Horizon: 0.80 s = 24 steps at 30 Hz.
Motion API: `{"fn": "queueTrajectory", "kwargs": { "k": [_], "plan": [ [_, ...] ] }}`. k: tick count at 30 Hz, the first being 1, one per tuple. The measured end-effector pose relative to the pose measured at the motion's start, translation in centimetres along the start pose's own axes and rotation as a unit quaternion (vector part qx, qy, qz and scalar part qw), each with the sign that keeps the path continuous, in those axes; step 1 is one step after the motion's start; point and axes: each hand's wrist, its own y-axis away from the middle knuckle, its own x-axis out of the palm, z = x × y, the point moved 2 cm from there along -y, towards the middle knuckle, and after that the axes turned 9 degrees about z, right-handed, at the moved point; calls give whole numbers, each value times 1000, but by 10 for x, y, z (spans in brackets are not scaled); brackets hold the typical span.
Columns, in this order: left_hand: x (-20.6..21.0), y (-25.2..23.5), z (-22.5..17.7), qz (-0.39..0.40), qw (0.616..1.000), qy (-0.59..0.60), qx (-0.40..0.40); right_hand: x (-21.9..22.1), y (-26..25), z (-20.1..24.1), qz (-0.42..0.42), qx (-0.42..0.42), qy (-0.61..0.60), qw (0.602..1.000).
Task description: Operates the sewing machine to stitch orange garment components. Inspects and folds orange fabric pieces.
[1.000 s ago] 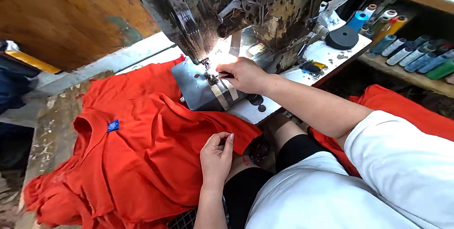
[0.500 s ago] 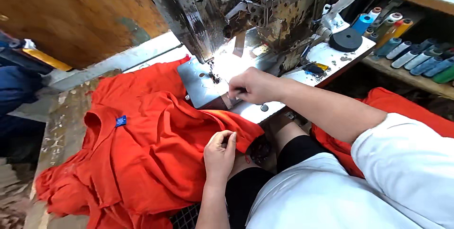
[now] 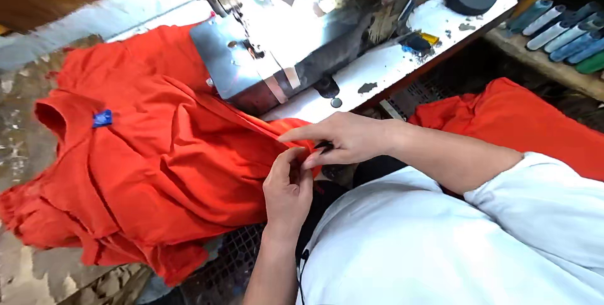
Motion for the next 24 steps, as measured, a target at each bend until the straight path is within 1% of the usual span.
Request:
{"fn": "queueTrajectory", "kwargs": {
  "k": [2, 3, 5, 7, 8, 9, 10, 12, 14, 17, 20, 24],
  "plan": [
    [-6, 4, -10, -11, 999, 42, -4, 7, -16, 2, 42, 13, 10, 999],
    [-10, 6, -14, -15, 997, 78, -14, 7, -20, 2, 49, 28, 9, 998],
    [-16, 11, -15, -20, 990, 129, -51, -2, -22, 2, 13, 72, -6, 997],
    [-9, 26, -8, -19, 985, 142, -98, -13, -12, 0, -19, 142, 3, 990],
    [-2, 36, -3, -15, 982, 146, -118, -16, -4, -3, -18, 173, 9, 985],
    [5, 45, 1, -10, 980, 149, -135, -18, 5, -5, -16, 191, 16, 981],
    [13, 54, 4, -9, 977, 154, -148, -17, 15, -8, -24, 190, 23, 981],
    [27, 67, 7, -12, 972, 176, -158, -6, 36, -15, -49, 142, 23, 988],
    [34, 71, 5, 2, 969, 189, -158, 10, 55, -21, -64, 61, 33, 996],
    [37, 64, -4, 23, 968, 202, -144, 31, 75, -25, -86, -29, 106, 990],
    [35, 50, -16, 37, 962, 239, -128, 41, 83, -22, -119, -84, 155, 977],
    [41, 33, -26, 49, 948, 301, -95, 43, 80, -14, -152, -138, 162, 965]
  ]
}}
